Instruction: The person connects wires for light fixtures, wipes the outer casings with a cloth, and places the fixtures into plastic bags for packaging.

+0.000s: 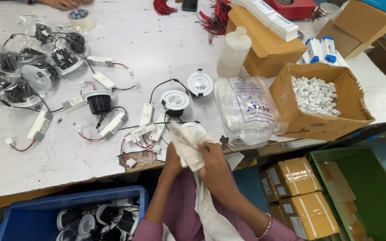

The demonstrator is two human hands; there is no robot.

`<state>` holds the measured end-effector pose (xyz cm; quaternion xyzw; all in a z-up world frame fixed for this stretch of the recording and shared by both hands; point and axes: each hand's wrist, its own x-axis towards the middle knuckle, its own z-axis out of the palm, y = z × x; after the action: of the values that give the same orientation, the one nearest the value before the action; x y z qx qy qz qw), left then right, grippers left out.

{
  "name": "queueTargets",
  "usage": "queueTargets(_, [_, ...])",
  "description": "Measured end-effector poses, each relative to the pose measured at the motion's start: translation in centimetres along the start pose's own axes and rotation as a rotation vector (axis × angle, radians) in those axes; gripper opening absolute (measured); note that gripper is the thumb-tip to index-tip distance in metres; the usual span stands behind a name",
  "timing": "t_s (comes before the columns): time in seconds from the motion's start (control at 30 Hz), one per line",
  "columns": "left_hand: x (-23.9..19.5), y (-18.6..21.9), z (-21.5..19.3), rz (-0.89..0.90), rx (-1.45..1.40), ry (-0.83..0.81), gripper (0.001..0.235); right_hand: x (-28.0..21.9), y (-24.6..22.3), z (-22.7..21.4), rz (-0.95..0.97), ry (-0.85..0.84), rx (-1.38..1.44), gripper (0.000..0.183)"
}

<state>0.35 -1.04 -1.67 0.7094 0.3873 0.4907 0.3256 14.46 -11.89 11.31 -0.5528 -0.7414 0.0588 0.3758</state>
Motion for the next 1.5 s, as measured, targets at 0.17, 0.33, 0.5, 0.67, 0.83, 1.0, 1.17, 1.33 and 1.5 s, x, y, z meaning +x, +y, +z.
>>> queueTargets(0.17, [0.4,0.4,-0.6,0.018,-0.034,-0.037,0.048,2.7,1.5,-1.7,-0.072,-0.128,0.357,0.032])
queueTargets(0.33, [0.0,0.4,-1.3,0.01,-0.033,-0.064,0.053,6.0,3.2,-1.5,-0.213,-0.395,0.516,0.034])
queueTargets(0.5, [-0.5,-0.2,-1.2,-0.005,-0.005,-0.112,0.058,10.0,3.9,0.7,-0.247,-0.446,0.503,0.029])
queueTargets(0.67, [-0.3,0.3,-0.9,-0.012,0.008,-0.12,0.064,9.2,4.3,0.6,-0.274,-0.533,0.456,0.036])
queueTargets(0.83, [1.3,3.6,-1.5,-0.072,-0.004,0.0,0.069,4.0,7.8,-0.9,-0.059,-0.329,0.482,0.038])
queueTargets(1.0, [3.8,6.5,-0.3,-0.204,-0.019,0.157,0.077,-3.0,10.1,0.0,0.39,0.0,0.805,0.039])
queueTargets(1.17, [7.3,7.1,2.0,-0.063,-0.093,0.238,0.077,-6.9,10.5,1.8,0.691,0.271,1.391,0.026])
queueTargets(1.33, [8.4,5.8,-2.3,-0.41,0.221,0.041,0.064,-7.2,12.6,-1.9,0.78,0.32,1.169,0.027])
queueTargets(1.5, [9.9,-0.6,-19.5,-0.564,0.744,0.672,0.116,-7.4,13.7,-6.7,0.967,0.405,1.441,0.036])
